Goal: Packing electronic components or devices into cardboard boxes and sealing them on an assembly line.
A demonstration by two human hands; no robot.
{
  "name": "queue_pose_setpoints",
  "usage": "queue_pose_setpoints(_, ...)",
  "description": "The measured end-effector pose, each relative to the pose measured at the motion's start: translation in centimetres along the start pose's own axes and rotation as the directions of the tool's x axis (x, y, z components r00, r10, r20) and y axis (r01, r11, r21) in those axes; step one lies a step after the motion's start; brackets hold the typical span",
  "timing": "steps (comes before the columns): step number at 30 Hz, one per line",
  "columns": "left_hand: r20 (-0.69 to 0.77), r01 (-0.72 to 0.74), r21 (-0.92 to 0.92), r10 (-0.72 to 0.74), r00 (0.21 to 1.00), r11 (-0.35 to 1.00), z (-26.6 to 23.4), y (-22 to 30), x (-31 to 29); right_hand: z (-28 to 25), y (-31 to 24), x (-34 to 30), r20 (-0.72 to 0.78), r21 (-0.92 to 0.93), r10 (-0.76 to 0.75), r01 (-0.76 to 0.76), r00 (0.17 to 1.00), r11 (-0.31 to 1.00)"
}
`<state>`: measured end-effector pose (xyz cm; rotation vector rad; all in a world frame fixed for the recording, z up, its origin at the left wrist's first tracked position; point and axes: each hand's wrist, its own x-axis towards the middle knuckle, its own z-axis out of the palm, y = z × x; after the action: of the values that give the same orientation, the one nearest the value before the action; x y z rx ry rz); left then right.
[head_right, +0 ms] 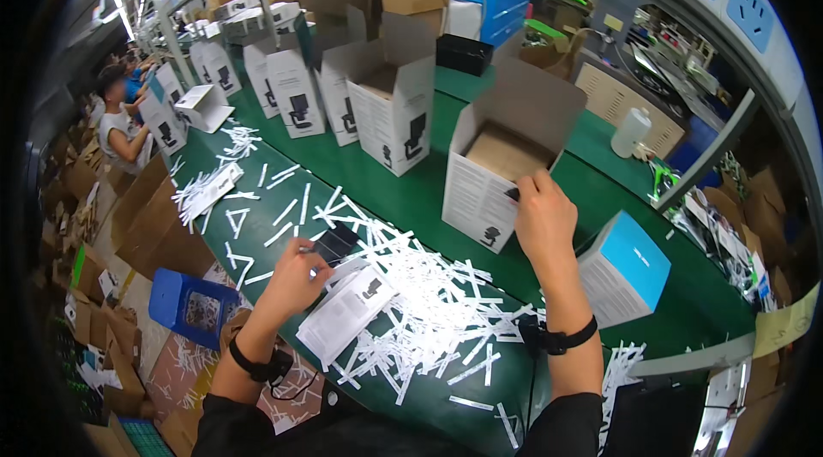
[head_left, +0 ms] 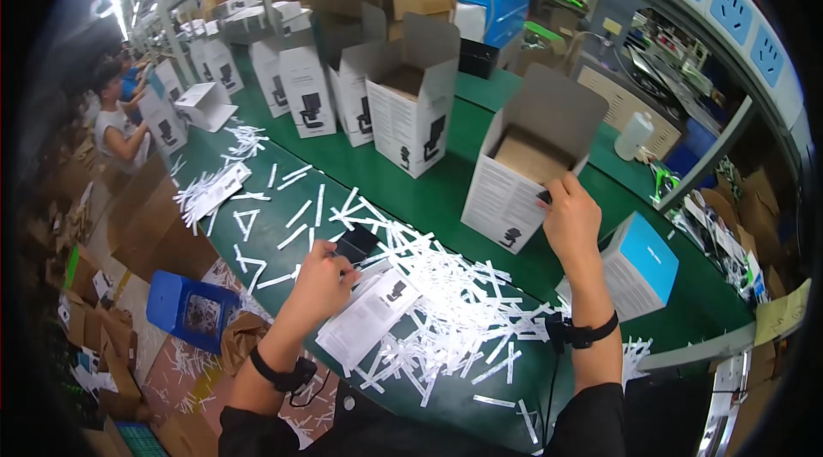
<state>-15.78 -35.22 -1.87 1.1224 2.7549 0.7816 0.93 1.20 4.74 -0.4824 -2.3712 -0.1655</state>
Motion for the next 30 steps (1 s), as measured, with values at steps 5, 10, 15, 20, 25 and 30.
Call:
queue_pose_setpoints(5, -0.404, -0.16, 0.061, 0.171, 0.899, 0.985, -2.4, 0.2, 1.5, -0.3, -0.4, -0.7, -0.029, 0.035, 0.052, -0.051, 0.998, 0.998)
queue_pose_setpoints(10, -0.452, -0.241, -0.623, -0.092, 0.887, 0.744, -6.8, 7.4, 5.6, -1.7, -1.5, -1.6, -0.034, 0.078, -0.03, 0.033, 0.999, 0.996)
queue_pose_setpoints(15, -0.492, -0.475, -0.77, 0.077, 0.867, 0.425, -4.5, 18.5, 12.0, -2.3, -1.2, -2.9, -0.062, 0.059, -0.024, 0.028, 0.998, 0.998)
queue_pose_setpoints(20, -0.738, -0.667, -0.415, 0.201, 0.645, 0.619, 0.2, 21.5, 17.8, -2.2, -1.0, -2.9, -0.035, 0.049, -0.005, 0.007, 0.999, 0.999)
queue_pose_setpoints(25, -0.864, -0.733, -0.01, 0.363, 0.349, 0.68, 1.5, 20.2, 19.9, -1.8, -0.6, -2.9, -0.051, 0.082, -0.025, 0.029, 0.998, 0.996)
queue_pose_setpoints(30, -0.846, -0.779, -0.076, 0.374, 0.381, 0.622, 2.2, 21.8, 21.1, -2.1, -0.2, -3.2, -0.067, 0.082, -0.035, 0.041, 0.997, 0.996)
